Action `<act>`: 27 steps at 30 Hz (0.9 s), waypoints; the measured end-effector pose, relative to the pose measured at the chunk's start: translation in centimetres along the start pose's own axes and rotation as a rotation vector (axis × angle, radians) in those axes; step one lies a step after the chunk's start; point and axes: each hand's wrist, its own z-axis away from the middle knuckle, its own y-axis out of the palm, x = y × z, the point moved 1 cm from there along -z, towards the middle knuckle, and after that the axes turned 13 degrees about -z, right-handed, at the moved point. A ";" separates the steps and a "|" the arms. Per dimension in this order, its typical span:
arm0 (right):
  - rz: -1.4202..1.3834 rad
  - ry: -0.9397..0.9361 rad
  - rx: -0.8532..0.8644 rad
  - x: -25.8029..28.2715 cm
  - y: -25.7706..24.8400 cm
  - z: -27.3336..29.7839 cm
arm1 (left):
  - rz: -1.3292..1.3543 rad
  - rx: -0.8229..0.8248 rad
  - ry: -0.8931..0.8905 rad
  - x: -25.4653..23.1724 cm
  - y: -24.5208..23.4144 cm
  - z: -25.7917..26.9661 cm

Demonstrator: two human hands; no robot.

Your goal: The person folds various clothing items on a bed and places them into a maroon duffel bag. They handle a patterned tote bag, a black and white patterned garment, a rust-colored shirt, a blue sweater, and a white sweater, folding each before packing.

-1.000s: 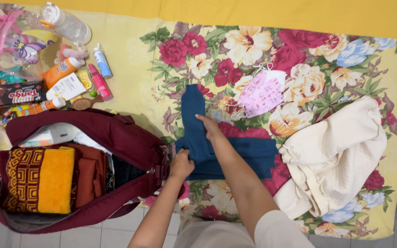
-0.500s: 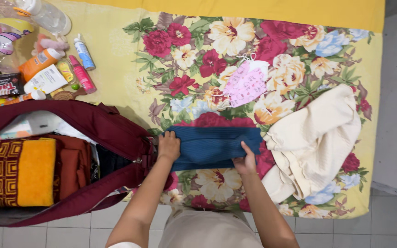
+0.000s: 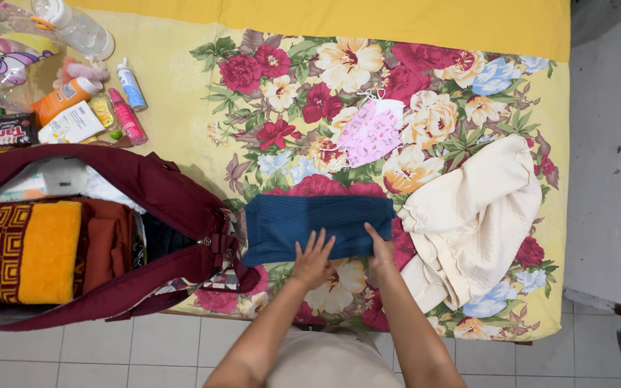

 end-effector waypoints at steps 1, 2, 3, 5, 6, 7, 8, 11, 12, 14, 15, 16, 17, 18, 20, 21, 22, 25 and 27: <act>0.010 0.041 0.021 0.1 0.4 -0.2 | 0.063 0.114 -0.025 -0.7 0.9 0.0; 0.021 0.081 0.045 0.4 0.7 -0.3 | 0.127 0.087 -0.048 -1.2 1.7 -0.4; 0.073 0.049 0.031 1.2 0.5 -0.3 | 0.191 0.060 -0.071 -1.5 2.6 -0.7; 0.172 -0.014 0.009 3.2 -0.7 -0.2 | 0.361 -0.007 -0.085 -1.8 4.6 -1.6; 0.265 -0.067 0.006 4.5 -1.7 0.1 | 0.469 -0.044 -0.074 -2.0 5.5 -2.3; 0.359 -0.121 0.004 6.0 -2.9 0.6 | 0.576 -0.083 -0.063 -2.2 6.4 -2.8; 0.463 -0.266 0.022 7.6 -4.0 1.2 | 0.752 -0.058 -0.047 -2.5 7.1 -3.3; 0.678 -0.587 0.061 9.6 -4.6 3.9 | 1.192 0.037 -0.073 -3.4 7.6 -4.2; 0.733 -0.675 0.071 10.2 -4.0 4.8 | 1.278 0.080 -0.138 -3.3 7.3 -4.3; 0.730 -0.751 0.148 8.0 -1.1 7.6 | 1.467 0.093 -0.252 -2.4 6.3 -4.6; 0.876 -1.011 0.223 6.5 1.1 9.0 | 1.569 0.062 -0.300 -1.4 6.0 -4.4; 1.110 -0.500 0.128 4.5 2.4 10.1 | 1.673 0.031 -0.351 -0.2 5.9 -4.2; 1.120 -0.672 0.273 2.2 4.2 11.9 | 1.727 -0.035 -0.485 1.0 6.1 -3.9; 1.106 -0.651 0.494 0.1 5.6 13.2 | 1.775 -0.108 -0.625 2.4 6.4 -3.4; 1.077 -0.547 0.724 -1.6 6.3 13.6 | 1.590 -0.401 -0.683 5.1 7.1 -2.9; 1.071 -0.469 0.734 -2.1 6.2 13.0 | 1.486 -0.543 -0.712 5.9 7.5 -2.4; 1.064 -0.394 0.742 -2.5 5.9 12.2 | 1.235 -0.656 -0.781 6.2 7.8 -1.7; 1.016 -0.878 0.377 -0.1 3.0 7.3 | 0.775 -0.817 -0.832 5.4 8.1 0.4; 0.957 -0.869 0.347 0.5 2.6 4.5 | 0.881 -0.775 -0.720 2.9 7.5 0.8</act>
